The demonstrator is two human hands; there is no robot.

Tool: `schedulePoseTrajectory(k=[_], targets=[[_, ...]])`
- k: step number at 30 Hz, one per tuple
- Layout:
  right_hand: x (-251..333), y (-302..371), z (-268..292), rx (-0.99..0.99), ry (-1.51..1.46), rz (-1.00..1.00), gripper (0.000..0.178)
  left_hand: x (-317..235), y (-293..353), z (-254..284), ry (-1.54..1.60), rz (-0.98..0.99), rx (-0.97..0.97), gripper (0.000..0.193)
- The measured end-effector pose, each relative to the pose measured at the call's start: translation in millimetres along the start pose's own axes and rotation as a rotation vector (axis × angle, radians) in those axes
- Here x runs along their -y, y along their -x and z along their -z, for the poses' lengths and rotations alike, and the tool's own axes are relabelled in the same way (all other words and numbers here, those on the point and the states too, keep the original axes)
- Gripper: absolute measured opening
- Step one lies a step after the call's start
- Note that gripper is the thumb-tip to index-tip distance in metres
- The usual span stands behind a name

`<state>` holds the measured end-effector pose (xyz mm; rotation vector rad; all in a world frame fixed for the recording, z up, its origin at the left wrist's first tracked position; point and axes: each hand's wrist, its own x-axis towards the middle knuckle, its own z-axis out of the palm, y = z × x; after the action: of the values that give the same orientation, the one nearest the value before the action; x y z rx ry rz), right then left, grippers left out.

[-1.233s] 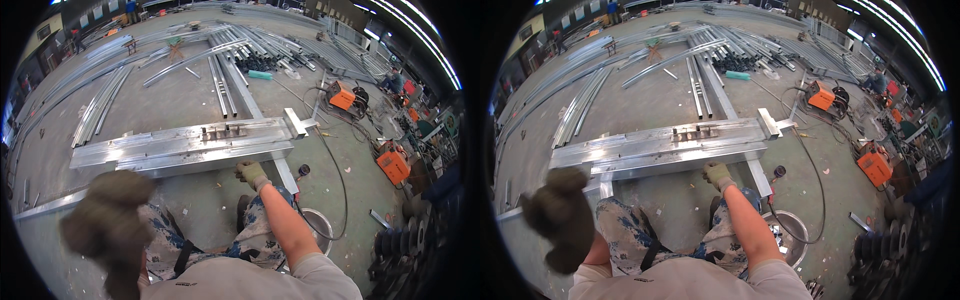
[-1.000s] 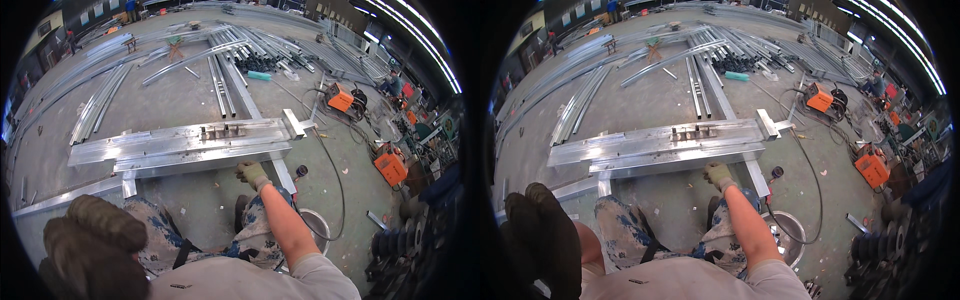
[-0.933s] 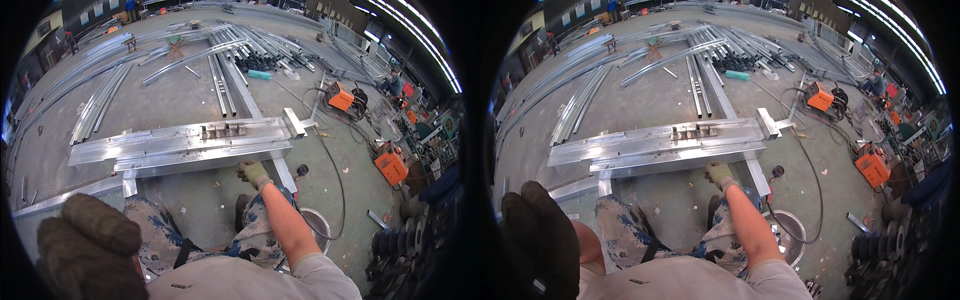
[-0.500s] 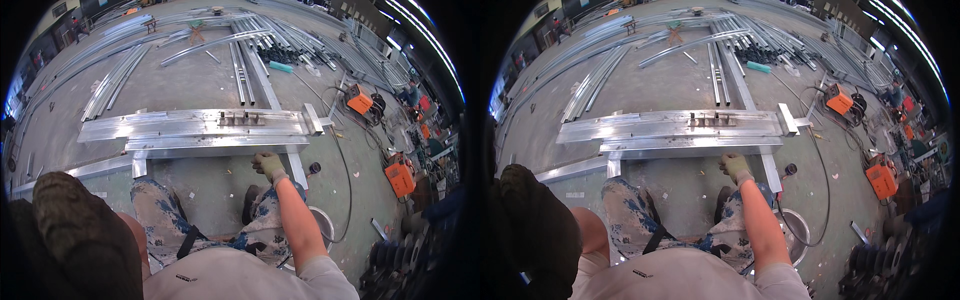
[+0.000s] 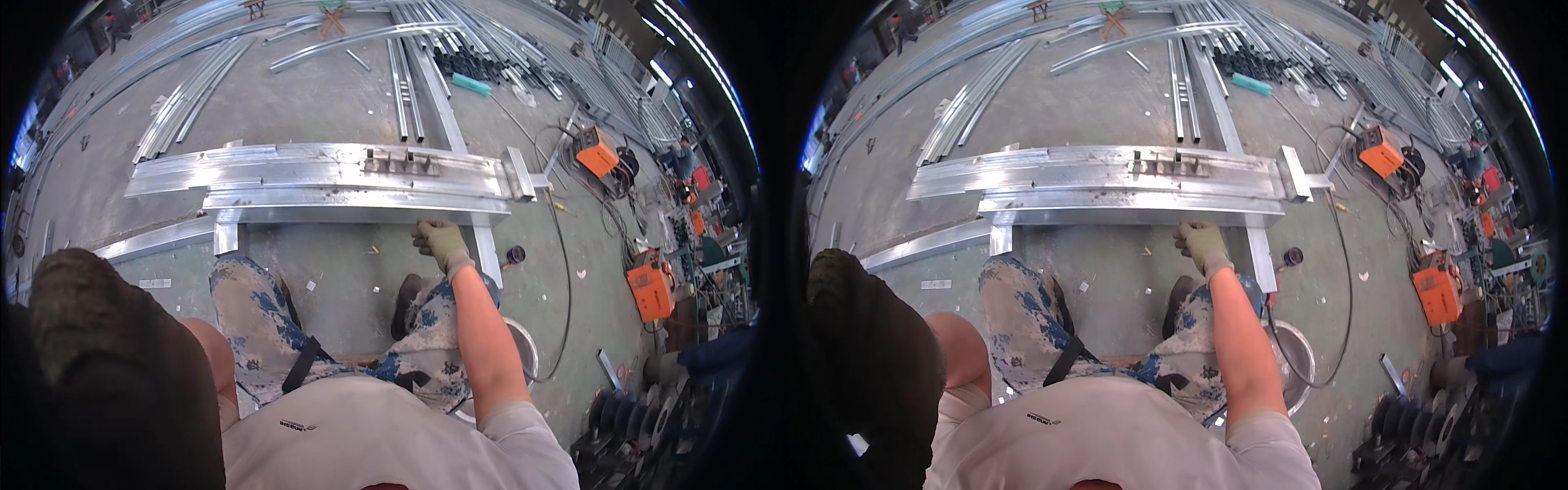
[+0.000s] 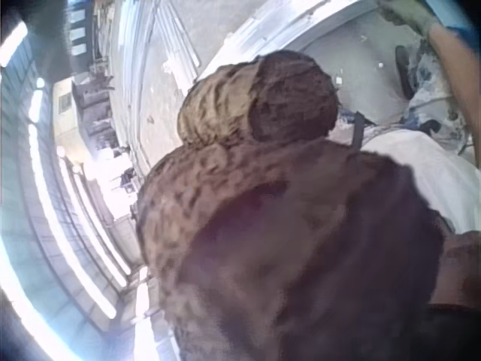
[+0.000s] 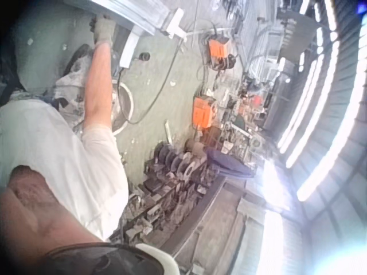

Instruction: The person welds metal frame components using a handheld welding torch, creating bright sparks as they join pieces together. After welding, they move and stack the finished metal frames on the workshop floor.

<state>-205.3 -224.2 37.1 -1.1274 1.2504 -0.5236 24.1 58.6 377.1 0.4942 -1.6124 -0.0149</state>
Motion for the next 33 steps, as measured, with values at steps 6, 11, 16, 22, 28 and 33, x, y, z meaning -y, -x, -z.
schedulePoseTrajectory(k=[6,11,16,22,28,33], targets=[[0.4,-3.0,-8.3,0.055,-0.086,0.011,0.037,-18.5,-3.2,16.5,-0.085,-0.017,-0.027,0.033],[-10.3,-5.6,17.7,0.004,-0.085,-0.001,0.039,-4.9,12.3,23.1,-0.092,0.002,-0.082,0.032],[1.8,0.5,-6.1,0.029,-0.052,0.008,0.037,-13.3,6.6,22.2,-0.132,0.022,-0.052,0.032],[2.1,2.6,-4.3,0.023,-0.05,-0.001,0.037,-11.3,2.6,24.8,-0.15,0.041,-0.072,0.031],[-3.9,3.8,1.3,-0.002,0.014,0.032,0.039,21.4,22.2,31.5,-0.224,0.284,-0.176,0.031],[-23.3,-15.8,-6.9,-0.028,0.502,0.298,0.033,132.8,105.6,12.8,-0.24,0.691,-0.127,0.034]])
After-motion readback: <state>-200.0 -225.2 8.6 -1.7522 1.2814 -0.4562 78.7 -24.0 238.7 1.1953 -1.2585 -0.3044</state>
